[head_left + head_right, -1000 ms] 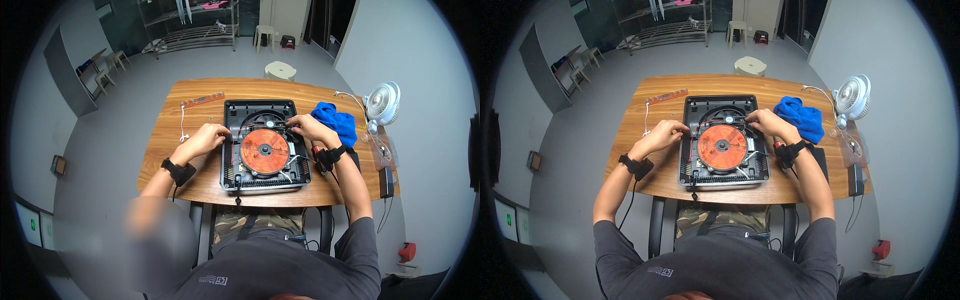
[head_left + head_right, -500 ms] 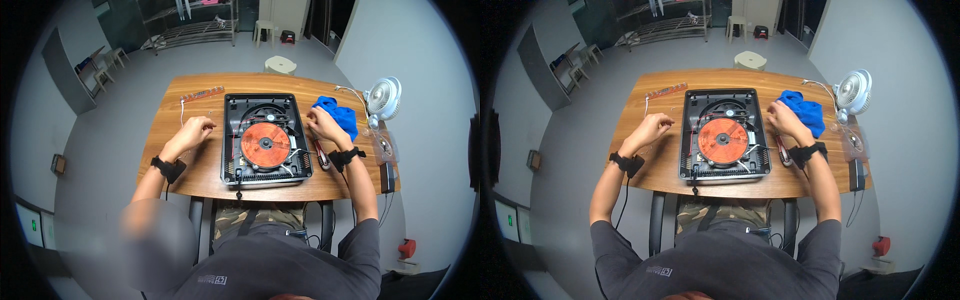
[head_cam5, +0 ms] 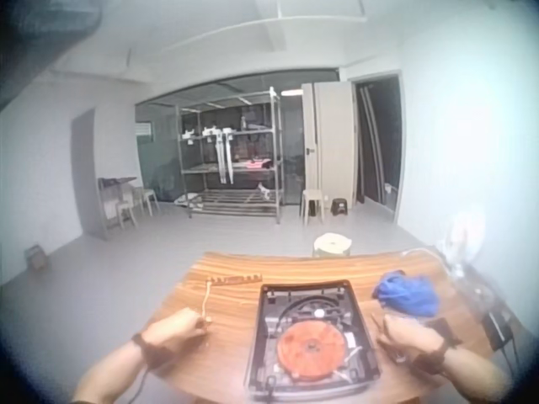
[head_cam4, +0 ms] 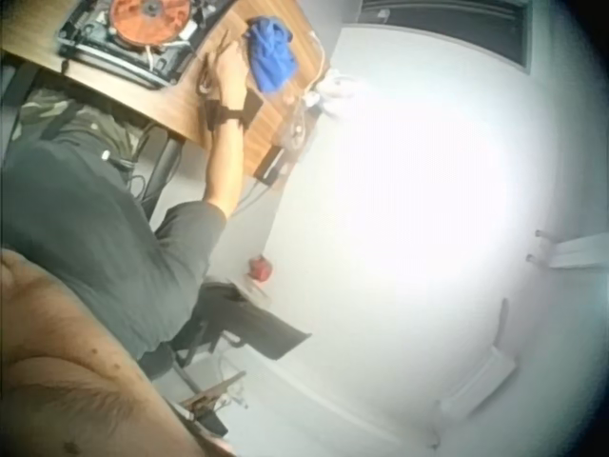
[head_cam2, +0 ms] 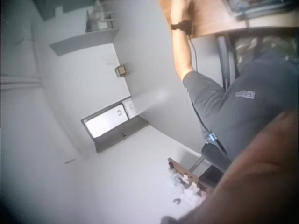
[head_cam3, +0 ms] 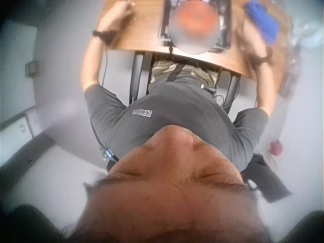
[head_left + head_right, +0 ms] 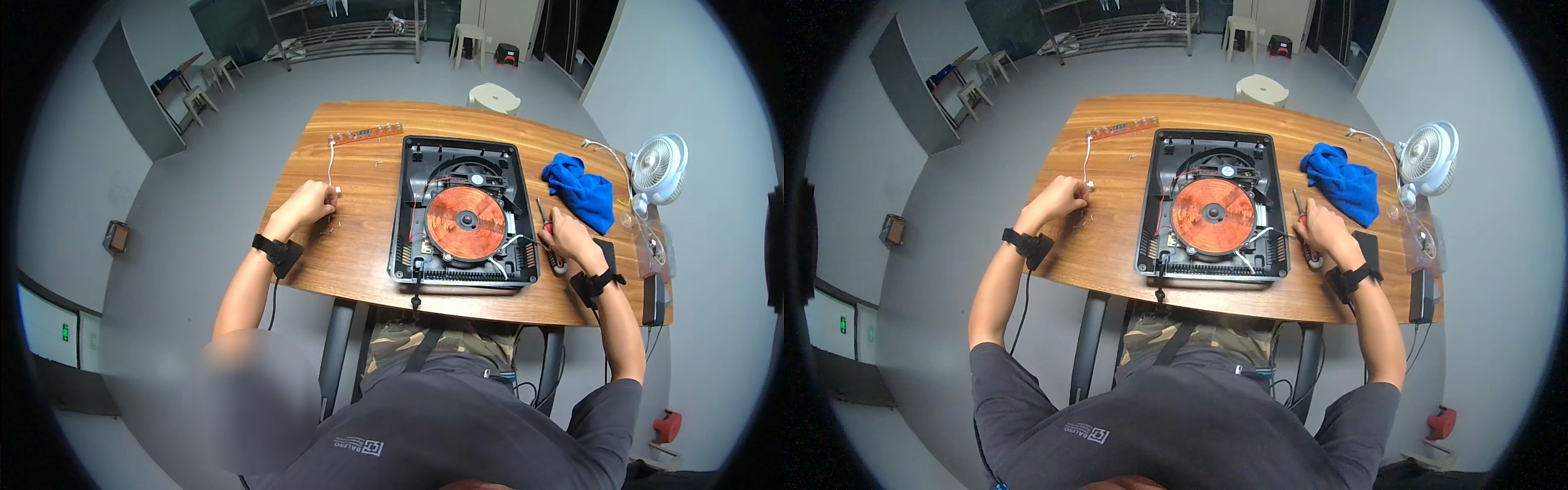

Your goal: The person cleans a small black fan with a blue cloth, then installs it into a disassembled electronic device. They connect wires, use a screwdriver to secure components, and attach a circuit board to the device.

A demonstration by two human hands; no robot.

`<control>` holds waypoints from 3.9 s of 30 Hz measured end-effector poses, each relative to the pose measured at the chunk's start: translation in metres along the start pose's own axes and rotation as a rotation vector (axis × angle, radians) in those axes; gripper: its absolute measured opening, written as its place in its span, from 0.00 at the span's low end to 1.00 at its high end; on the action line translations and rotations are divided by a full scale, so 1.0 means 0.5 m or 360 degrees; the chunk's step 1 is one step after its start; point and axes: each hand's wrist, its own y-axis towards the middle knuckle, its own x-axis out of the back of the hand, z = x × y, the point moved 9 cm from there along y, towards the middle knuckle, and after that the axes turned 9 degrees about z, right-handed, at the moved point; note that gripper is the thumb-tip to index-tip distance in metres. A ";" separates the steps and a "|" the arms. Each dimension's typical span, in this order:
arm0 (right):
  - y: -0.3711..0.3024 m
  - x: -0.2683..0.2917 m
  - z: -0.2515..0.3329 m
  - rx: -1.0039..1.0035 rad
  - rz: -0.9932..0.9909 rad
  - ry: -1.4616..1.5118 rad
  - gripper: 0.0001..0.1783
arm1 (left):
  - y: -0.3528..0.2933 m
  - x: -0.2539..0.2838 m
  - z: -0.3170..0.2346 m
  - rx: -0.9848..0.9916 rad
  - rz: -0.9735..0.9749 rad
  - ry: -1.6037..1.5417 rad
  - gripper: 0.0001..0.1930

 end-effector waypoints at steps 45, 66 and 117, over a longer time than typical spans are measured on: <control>0.016 0.232 0.365 0.0803 -0.0111 0.0381 0.25 | 0.057 0.076 -0.355 -0.0586 -0.0534 0.0189 0.09; 0.111 0.284 0.324 0.0828 -0.0240 0.1932 0.16 | 0.152 0.005 -0.385 -0.0742 -0.0102 -0.0198 0.11; 0.105 0.304 0.215 0.0764 -0.0594 0.1829 0.16 | 0.235 0.083 -0.143 -0.0236 -0.0509 -0.0092 0.08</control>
